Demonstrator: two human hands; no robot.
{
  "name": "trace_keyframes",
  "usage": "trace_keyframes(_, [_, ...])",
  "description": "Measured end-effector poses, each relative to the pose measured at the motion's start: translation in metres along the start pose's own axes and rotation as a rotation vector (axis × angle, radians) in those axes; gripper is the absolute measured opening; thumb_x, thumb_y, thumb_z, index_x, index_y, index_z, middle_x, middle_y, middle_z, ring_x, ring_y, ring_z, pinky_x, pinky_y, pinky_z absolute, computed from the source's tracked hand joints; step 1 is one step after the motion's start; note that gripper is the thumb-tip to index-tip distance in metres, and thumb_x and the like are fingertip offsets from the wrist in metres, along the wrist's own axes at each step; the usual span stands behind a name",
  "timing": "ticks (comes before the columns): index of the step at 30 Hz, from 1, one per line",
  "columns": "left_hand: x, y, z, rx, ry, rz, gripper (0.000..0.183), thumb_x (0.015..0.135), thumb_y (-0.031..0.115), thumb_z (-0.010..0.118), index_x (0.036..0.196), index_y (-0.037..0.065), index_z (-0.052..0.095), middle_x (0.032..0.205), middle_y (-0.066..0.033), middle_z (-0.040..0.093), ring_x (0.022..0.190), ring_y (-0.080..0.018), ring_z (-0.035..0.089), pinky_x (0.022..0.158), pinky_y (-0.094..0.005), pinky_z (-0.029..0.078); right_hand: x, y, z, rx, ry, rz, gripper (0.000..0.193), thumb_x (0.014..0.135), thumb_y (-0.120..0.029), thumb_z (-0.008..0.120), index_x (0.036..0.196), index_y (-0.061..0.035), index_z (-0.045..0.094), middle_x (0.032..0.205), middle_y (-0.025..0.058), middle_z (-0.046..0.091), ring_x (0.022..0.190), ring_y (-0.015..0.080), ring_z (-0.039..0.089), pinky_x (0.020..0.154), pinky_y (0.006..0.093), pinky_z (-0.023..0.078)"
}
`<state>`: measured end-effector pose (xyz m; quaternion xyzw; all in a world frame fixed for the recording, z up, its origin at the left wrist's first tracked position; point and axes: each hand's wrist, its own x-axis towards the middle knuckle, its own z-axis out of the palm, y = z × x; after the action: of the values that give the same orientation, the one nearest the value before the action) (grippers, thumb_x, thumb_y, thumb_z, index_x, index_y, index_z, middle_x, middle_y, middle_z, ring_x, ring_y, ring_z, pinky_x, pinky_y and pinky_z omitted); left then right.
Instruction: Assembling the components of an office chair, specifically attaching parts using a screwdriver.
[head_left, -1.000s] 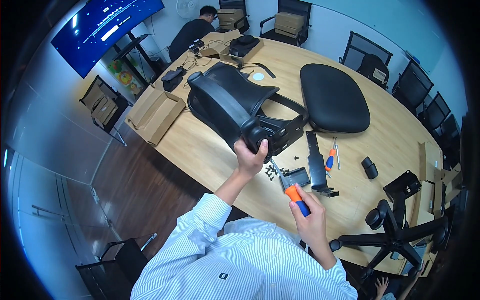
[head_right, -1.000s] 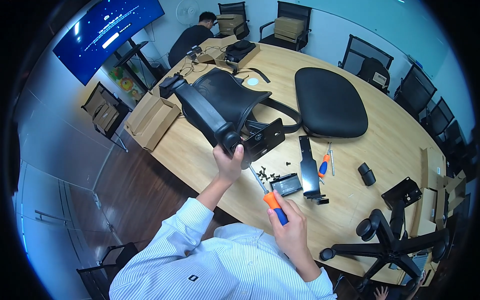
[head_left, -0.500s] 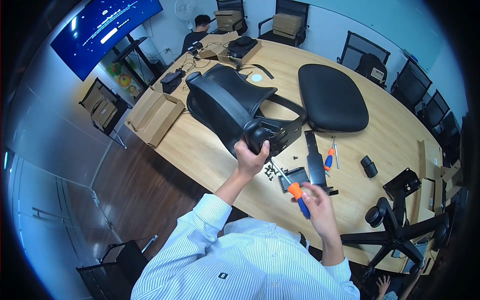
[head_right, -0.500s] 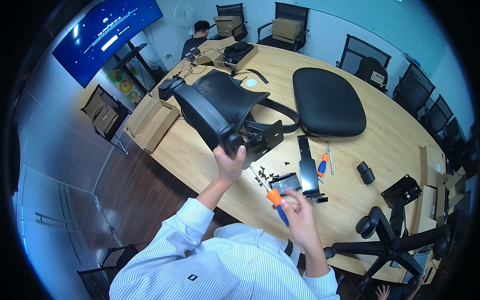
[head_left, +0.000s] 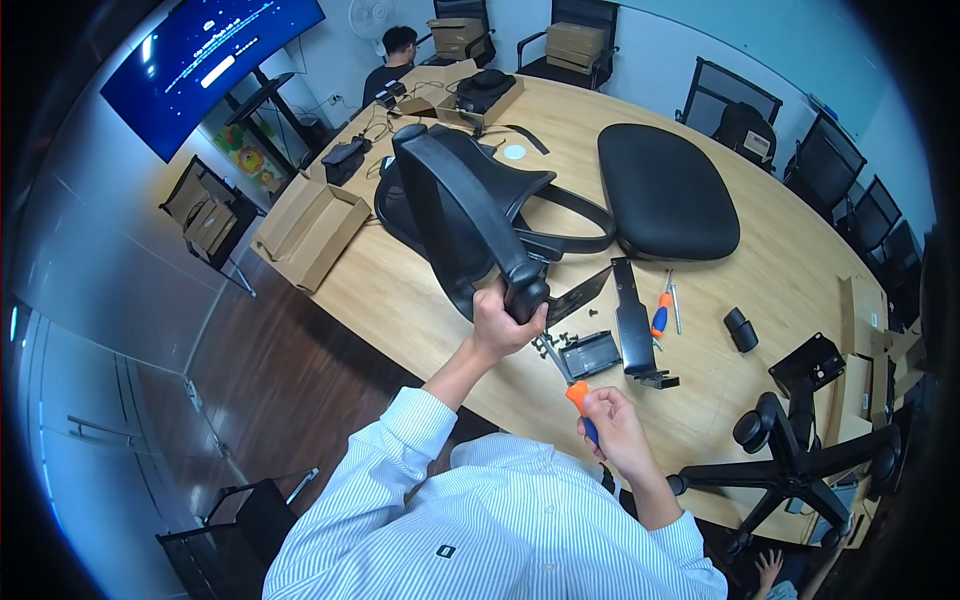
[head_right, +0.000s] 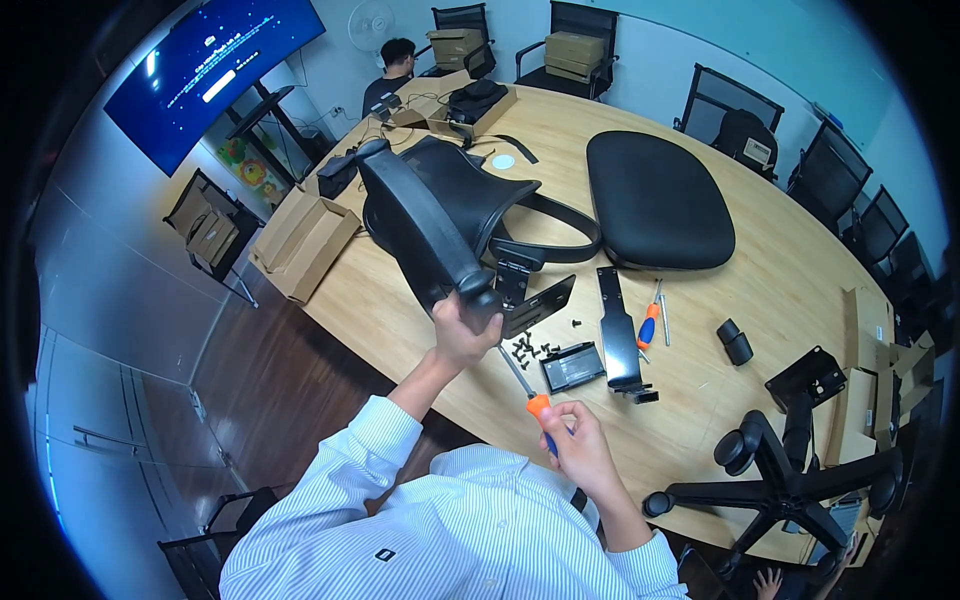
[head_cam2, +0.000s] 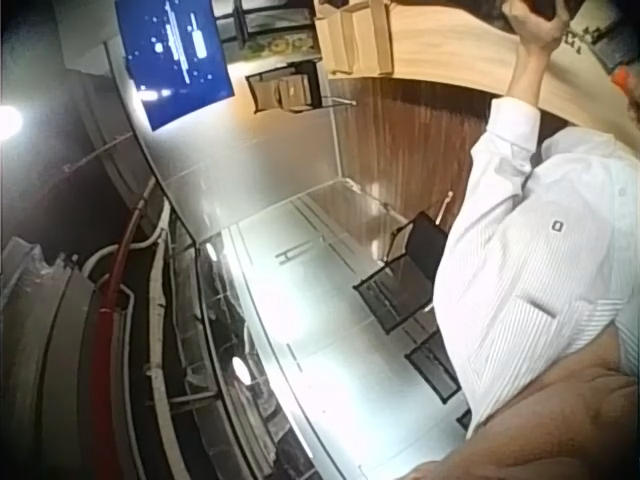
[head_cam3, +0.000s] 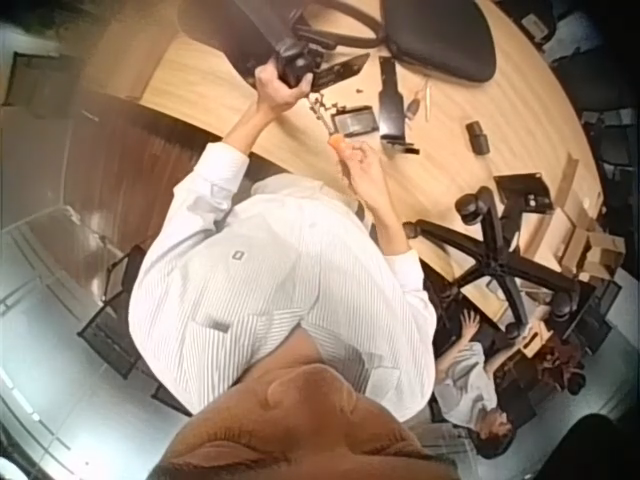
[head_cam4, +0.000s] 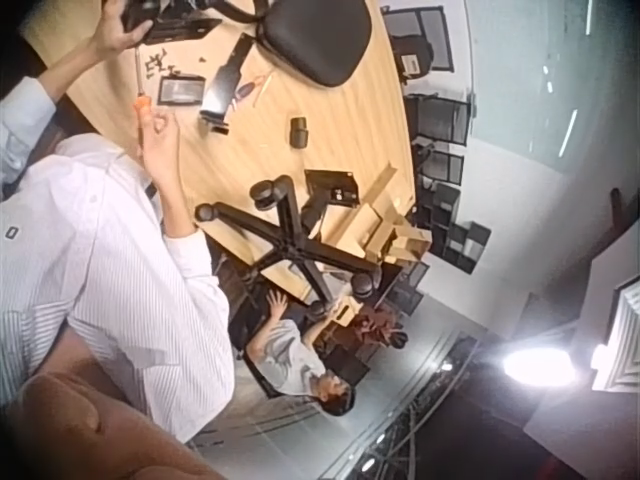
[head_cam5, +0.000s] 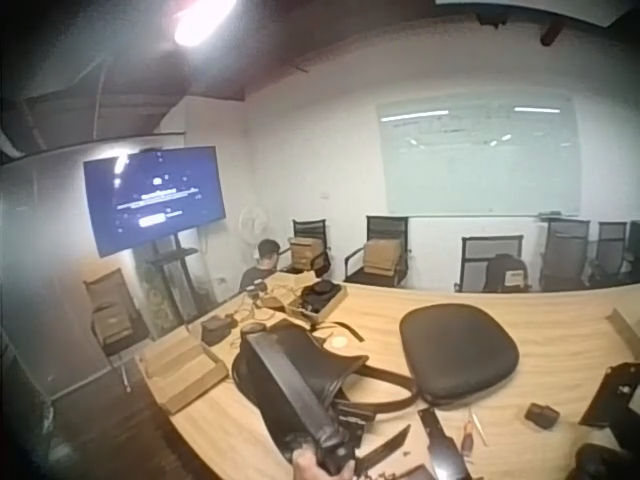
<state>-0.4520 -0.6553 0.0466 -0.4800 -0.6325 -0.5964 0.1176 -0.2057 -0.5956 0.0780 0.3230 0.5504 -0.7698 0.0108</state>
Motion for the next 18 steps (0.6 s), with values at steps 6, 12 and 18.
trace_keyframes(6, [-0.006,-0.005,-0.008,0.048,-0.113,-0.087,0.048,0.073,0.021,0.073,0.111,-0.004,0.059,0.082,-0.0094,0.066,0.072,-0.0195,0.066,0.070,-0.0303,0.052,0.008,0.021,-0.010,0.070,-0.161,0.017,0.031,0.100,-0.029,0.051,0.114,-0.0010,0.052,0.083,0.0072,0.063,0.057,0.0081,0.054,0.043,0.0204,0.042])
trace_keyframes(12, [-0.002,0.000,-0.001,-0.044,-0.026,-0.019,0.040,0.067,0.021,0.075,0.097,-0.003,0.063,0.072,-0.0128,0.064,0.061,-0.0277,0.066,0.060,-0.0344,0.053,0.006,0.014,0.001,-0.137,0.011,-0.063,0.041,0.100,-0.029,0.050,0.130,-0.0018,0.043,0.084,0.0057,0.063,0.067,0.0076,0.055,0.053,0.0236,0.047])
trace_keyframes(18, [0.001,-0.001,0.003,-0.040,-0.036,0.008,0.040,0.067,0.022,0.075,0.097,-0.002,0.063,0.072,-0.0127,0.063,0.060,-0.0278,0.065,0.059,-0.0343,0.052,0.010,0.023,-0.008,-0.102,-0.072,-0.040,0.038,0.098,-0.020,0.056,0.131,-0.0042,0.044,0.082,0.0041,0.061,0.070,0.0075,0.056,0.060,0.0226,0.048])
